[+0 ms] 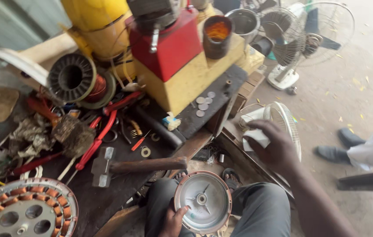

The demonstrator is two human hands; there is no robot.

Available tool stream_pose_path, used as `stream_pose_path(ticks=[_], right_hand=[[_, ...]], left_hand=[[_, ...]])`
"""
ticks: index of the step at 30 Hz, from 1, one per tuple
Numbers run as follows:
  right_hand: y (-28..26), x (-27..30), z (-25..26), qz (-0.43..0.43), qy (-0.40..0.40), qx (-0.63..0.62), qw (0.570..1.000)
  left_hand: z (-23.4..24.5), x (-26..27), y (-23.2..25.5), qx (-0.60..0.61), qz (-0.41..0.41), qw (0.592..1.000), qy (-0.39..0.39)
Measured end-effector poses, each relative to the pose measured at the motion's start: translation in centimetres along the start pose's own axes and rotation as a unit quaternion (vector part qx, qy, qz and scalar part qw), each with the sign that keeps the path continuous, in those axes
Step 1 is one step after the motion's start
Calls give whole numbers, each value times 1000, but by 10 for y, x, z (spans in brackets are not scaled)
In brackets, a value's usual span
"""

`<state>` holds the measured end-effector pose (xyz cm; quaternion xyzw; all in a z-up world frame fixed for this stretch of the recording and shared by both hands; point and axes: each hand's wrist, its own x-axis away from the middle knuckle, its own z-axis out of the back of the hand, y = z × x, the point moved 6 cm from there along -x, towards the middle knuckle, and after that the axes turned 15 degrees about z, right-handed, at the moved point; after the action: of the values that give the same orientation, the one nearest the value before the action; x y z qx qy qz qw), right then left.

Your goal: The person holds a circular metal electrical component, likely a fan motor housing, and uses a red-handled screwdriver to adjust a central screw. The person repeatedly spins the inner rotor by hand to test its movement while seated in a workshop environment.

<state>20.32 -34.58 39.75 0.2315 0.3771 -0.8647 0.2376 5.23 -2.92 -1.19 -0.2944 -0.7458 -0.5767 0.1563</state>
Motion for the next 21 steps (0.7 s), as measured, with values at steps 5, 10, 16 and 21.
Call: stream_pose_path(ticks=[5, 10, 16, 21], right_hand=[[-3, -59, 14, 63, -34, 168, 983], [19, -154, 22, 192, -36, 205, 959], [67, -272, -2, 87, -141, 252, 953], [161, -307, -54, -71, -357, 292, 884]], left_hand=[[-7, -2, 8, 20, 19, 1000, 1], [-13, 3, 36, 45, -48, 996, -63], [-12, 3, 20, 82, -43, 993, -79], [0, 8, -39, 77, 168, 981, 54]])
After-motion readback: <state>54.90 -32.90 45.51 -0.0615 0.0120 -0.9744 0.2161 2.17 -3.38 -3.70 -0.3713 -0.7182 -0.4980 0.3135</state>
